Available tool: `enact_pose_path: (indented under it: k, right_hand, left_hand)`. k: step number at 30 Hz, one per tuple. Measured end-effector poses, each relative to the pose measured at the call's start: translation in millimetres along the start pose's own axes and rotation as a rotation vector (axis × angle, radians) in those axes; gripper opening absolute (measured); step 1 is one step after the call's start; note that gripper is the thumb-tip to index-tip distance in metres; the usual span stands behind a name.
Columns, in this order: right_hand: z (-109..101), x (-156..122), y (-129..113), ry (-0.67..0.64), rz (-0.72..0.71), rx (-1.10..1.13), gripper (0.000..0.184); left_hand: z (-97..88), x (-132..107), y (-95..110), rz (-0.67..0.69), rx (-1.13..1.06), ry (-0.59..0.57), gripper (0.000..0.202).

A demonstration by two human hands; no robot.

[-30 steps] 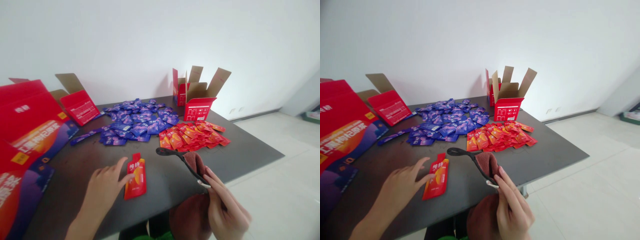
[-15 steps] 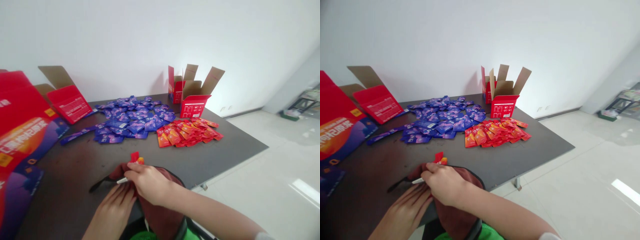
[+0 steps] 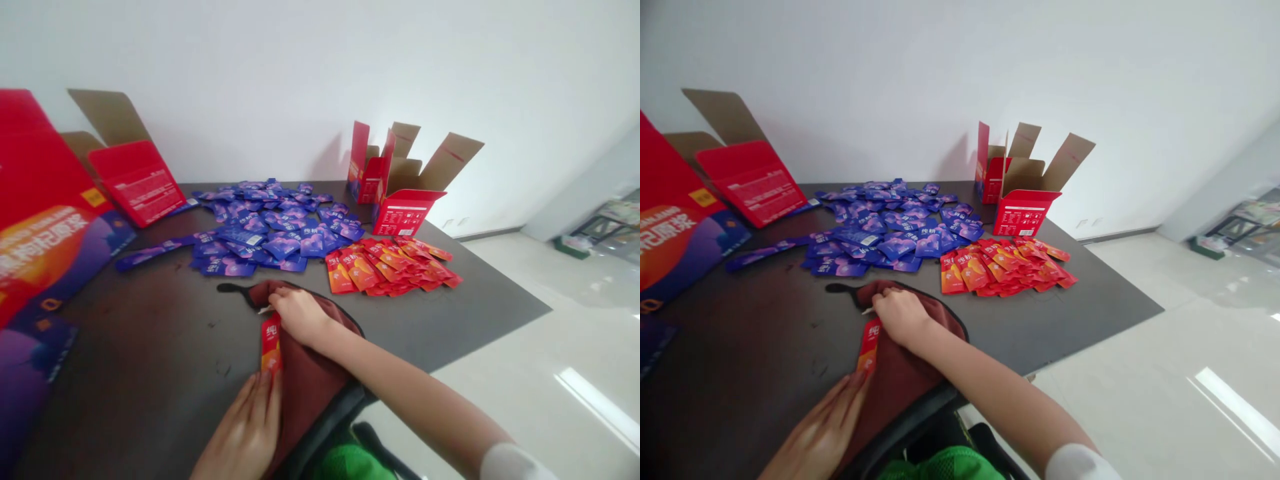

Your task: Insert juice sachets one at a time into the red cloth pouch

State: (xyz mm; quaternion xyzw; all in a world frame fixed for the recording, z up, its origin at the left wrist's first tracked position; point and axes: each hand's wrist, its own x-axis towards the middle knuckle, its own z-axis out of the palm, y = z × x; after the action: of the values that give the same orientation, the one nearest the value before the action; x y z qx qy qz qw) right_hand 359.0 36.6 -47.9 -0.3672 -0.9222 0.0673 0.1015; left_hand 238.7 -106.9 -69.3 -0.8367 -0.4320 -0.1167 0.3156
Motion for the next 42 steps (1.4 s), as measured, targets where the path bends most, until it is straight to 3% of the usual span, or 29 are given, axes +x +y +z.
enact_pose_path:
  k: [3, 7, 9, 12, 16, 21, 25, 29, 32, 36, 39, 42]
  right_hand:
    - [-18, -8, 0, 0.057, 0.055, 0.019, 0.022]
    - [-38, -48, -22, 0.142, 0.052, 0.122, 0.024]
    - [-35, -67, -34, 0.116, 0.013, 0.150, 0.022]
    - [-19, -79, -44, 0.074, -0.050, 0.074, 0.033]
    - [-3, -74, -38, 0.031, -0.182, 0.023, 0.031]
    - [-2, -60, -28, -0.007, -0.228, 0.117, 0.031]
    - [2, -35, -16, -0.009, -0.145, 0.131, 0.026]
    - [-7, -11, -4, 0.006, 0.004, 0.095, 0.019]
    - [-28, -19, -8, 0.115, 0.081, 0.123, 0.025]
    - [-42, -54, -28, 0.234, -0.072, 0.198, 0.031]
    - [-29, -67, -39, 0.112, -0.206, 0.124, 0.025]
    - [-12, -61, -40, -0.007, -0.283, 0.035, 0.015]
  left_hand:
    - [-2.9, 8, 5, -0.031, -0.024, -0.036, 0.046]
    - [-3.1, 6, 4, -0.039, -0.062, -0.029, 0.045]
    - [-0.6, -1, 2, -0.025, -0.072, -0.017, 0.045]
    - [5.3, -13, 2, 0.007, -0.086, 0.004, 0.045]
    - [11.3, -23, 2, 0.061, -0.038, 0.007, 0.043]
    - [14.3, -18, 0, 0.086, -0.008, 0.039, 0.043]
    - [12.5, -11, -5, 0.114, -0.014, 0.020, 0.041]
    - [4.0, -3, -8, 0.040, -0.158, 0.019, 0.044]
    - [-2.5, 2, -8, -0.065, -0.273, -0.057, 0.043]
    - [-0.2, -1, -6, -0.030, -0.304, -0.075, 0.041]
    - [8.9, -12, -7, -0.057, -0.286, 0.010, 0.043]
    - [15.8, -22, -12, 0.032, -0.276, 0.021, 0.043]
